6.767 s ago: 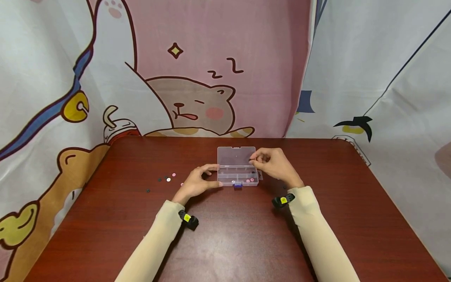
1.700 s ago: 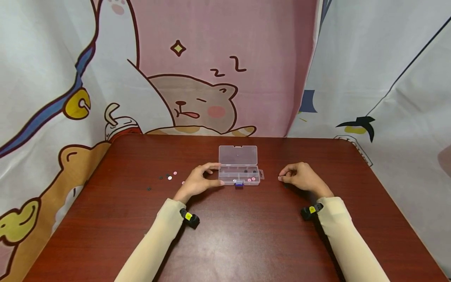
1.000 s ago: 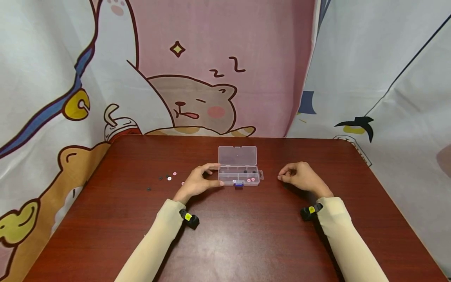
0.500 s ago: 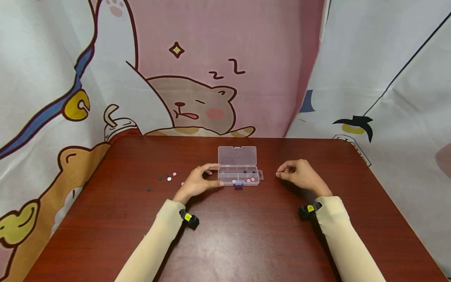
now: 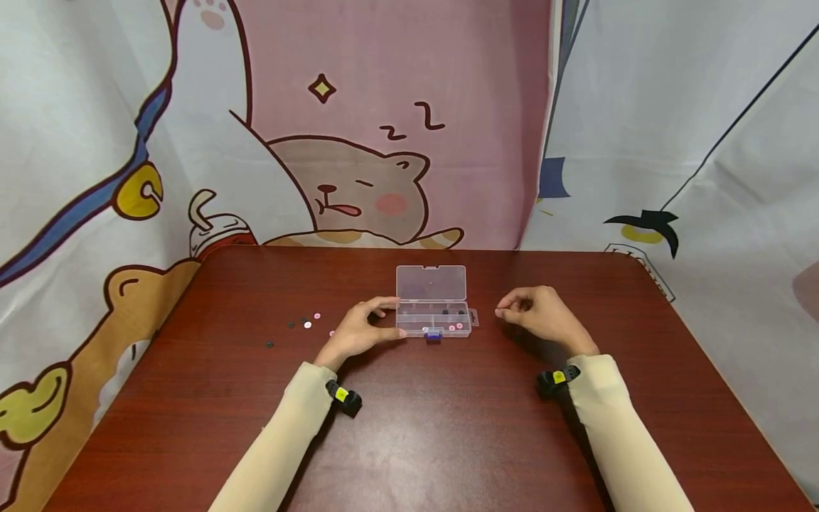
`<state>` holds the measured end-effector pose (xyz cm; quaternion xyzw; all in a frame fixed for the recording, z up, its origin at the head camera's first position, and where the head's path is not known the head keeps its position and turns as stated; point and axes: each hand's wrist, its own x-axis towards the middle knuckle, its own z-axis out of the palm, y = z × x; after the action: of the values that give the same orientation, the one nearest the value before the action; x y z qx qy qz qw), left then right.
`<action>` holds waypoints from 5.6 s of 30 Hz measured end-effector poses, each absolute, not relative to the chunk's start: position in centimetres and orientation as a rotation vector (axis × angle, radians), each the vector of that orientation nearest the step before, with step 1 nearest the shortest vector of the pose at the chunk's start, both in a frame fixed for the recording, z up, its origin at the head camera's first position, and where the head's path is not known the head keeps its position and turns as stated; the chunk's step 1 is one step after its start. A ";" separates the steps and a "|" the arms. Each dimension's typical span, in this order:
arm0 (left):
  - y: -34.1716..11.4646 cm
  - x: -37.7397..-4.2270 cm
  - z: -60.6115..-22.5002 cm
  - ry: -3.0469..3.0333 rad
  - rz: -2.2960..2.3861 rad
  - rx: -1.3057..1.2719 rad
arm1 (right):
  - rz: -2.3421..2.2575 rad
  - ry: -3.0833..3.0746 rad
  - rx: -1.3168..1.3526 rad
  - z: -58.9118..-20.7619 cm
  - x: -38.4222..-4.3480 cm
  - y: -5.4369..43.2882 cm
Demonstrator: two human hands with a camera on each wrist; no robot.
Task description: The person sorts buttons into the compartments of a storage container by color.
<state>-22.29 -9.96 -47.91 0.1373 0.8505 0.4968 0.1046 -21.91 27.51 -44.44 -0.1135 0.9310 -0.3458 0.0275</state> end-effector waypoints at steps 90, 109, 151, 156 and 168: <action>-10.0 -22.3 -47.8 2.500 1.471 0.423 | -1.216 2.849 -0.497 -42.2 -21.4 22.5; -10.0 -22.4 -47.9 2.514 1.458 0.413 | -1.145 2.889 -0.466 -42.3 -21.4 23.9; -9.9 -22.4 -48.0 2.525 1.458 0.420 | -0.965 2.877 -0.427 -45.3 -20.3 29.6; -9.9 -22.4 -47.9 2.524 1.457 0.418 | -0.953 2.875 -0.434 -45.6 -20.1 30.0; -9.9 -22.4 -47.9 2.519 1.464 0.417 | -0.925 2.829 -0.436 -46.0 -19.2 31.0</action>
<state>-22.35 -9.94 -47.90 0.1410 0.8517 0.4949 0.0990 -19.23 30.97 -45.96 -0.1444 0.9384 -0.3069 0.0665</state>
